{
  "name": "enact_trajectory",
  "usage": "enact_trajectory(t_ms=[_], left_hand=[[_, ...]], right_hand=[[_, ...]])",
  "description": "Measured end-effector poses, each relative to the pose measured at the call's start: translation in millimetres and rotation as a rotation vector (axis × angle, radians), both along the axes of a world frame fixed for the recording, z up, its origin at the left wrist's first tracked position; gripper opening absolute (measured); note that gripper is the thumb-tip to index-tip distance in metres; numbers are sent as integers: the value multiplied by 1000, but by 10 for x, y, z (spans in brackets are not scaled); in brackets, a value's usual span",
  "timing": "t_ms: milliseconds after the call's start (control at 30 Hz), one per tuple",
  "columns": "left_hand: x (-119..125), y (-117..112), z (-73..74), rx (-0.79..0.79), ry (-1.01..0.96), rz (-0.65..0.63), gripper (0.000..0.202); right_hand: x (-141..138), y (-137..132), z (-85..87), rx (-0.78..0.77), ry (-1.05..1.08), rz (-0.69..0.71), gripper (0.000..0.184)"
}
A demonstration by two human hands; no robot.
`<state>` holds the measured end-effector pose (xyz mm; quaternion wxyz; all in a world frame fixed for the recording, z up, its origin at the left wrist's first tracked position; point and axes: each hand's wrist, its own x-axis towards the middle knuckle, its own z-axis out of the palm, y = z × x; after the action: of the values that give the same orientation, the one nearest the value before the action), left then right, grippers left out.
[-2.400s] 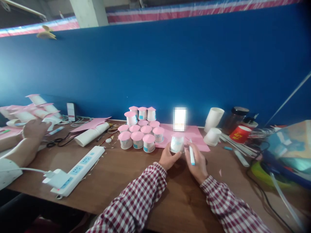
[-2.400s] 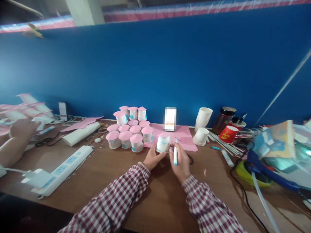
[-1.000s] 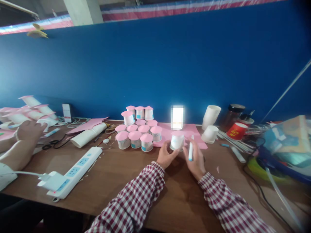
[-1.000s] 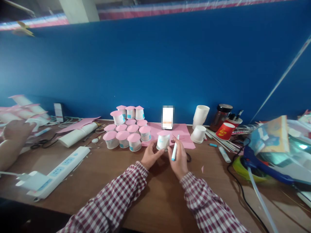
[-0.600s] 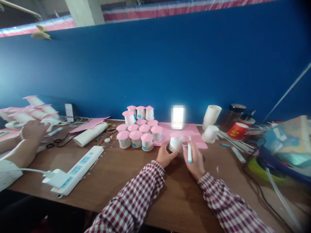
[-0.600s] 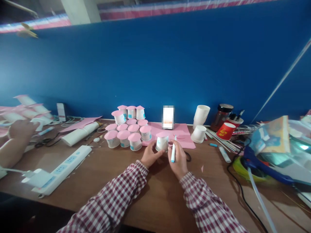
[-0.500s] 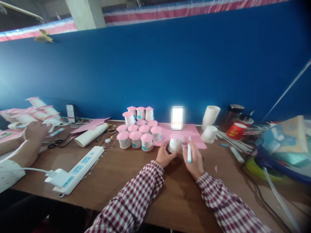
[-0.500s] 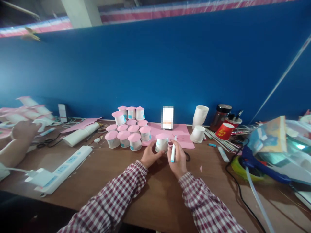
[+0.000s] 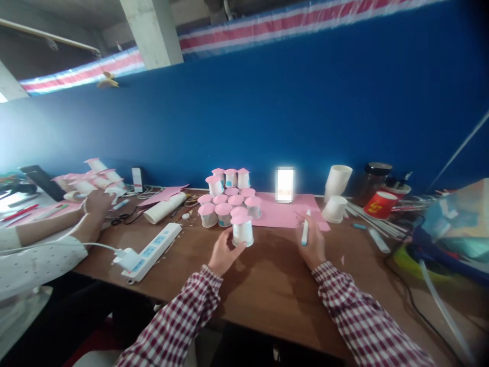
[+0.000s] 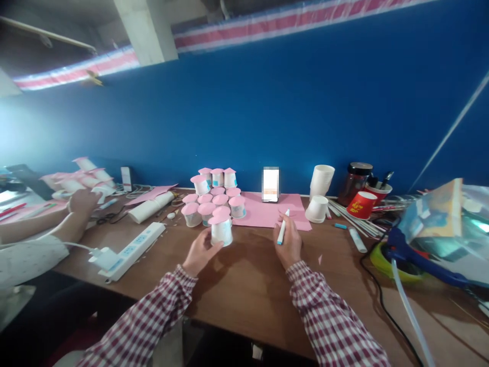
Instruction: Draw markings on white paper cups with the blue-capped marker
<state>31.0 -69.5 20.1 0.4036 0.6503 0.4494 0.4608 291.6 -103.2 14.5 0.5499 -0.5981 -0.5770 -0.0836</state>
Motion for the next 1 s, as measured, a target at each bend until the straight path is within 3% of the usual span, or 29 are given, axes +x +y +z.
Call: enact_trajectory(t_ms=[67, 133, 267, 433, 567, 800, 1000], left_hand=[[-280, 71, -3, 128, 229, 122, 54], [-506, 155, 0, 224, 466, 166, 52], [-730, 264, -5, 259, 693, 208, 50], [-726, 258, -66, 193, 630, 317, 62], [-690, 275, -99, 109, 599, 383, 56], [-669, 394, -63, 94, 608, 396, 60], [-775, 311, -153, 157, 539, 361, 71]], right_hand=[[-6, 4, -3, -10, 3, -12, 32], [-8, 11, -10, -7, 2, -10, 32], [-5, 22, -28, -2, -15, -2, 33], [-11, 16, -17, -35, -19, -19, 36], [-19, 15, -7, -52, -4, -12, 35], [-13, 11, -6, -57, 6, -5, 34], [-22, 10, 5, -40, 1, -4, 33]])
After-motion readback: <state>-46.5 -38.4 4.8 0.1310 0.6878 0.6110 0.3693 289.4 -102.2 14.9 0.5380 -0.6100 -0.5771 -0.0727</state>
